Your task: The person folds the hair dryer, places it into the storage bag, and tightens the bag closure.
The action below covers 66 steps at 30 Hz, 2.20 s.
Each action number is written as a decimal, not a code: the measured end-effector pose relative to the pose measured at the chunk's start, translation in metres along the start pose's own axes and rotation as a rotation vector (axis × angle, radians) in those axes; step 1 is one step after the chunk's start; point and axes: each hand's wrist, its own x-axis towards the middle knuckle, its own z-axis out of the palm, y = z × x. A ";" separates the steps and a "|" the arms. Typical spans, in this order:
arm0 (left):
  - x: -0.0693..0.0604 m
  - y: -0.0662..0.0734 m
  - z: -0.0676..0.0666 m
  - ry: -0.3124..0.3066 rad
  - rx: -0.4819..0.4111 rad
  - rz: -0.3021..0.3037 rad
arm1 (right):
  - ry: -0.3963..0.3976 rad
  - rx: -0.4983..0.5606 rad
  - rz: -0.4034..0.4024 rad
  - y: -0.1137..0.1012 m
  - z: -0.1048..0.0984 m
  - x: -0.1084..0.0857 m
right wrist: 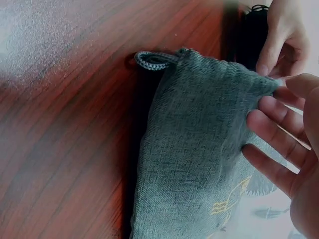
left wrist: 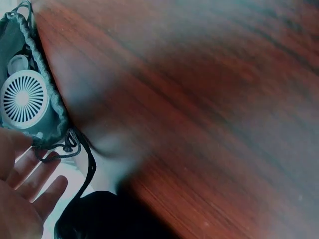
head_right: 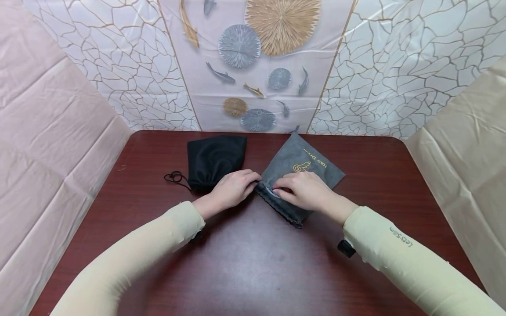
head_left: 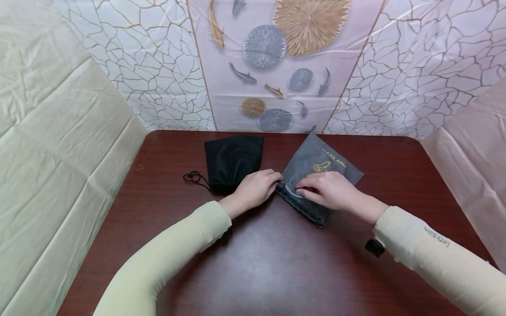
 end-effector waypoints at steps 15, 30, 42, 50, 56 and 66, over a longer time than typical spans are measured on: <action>-0.008 0.008 -0.001 -0.033 0.030 0.063 | -0.047 -0.097 -0.052 0.007 -0.003 -0.013; -0.009 0.024 0.006 -0.036 0.062 0.115 | 0.036 -0.118 -0.033 0.004 -0.019 -0.054; -0.011 0.011 0.006 -0.042 0.125 0.095 | -0.061 -0.117 0.295 0.005 -0.018 -0.118; -0.011 0.012 0.008 -0.001 0.161 0.130 | -0.002 -0.133 0.241 0.003 0.007 -0.121; -0.014 0.010 0.004 -0.024 0.168 0.119 | 0.048 -0.160 0.181 0.006 0.016 -0.121; -0.016 0.004 -0.002 -0.054 0.167 0.107 | 0.103 -0.151 0.072 0.012 0.025 -0.122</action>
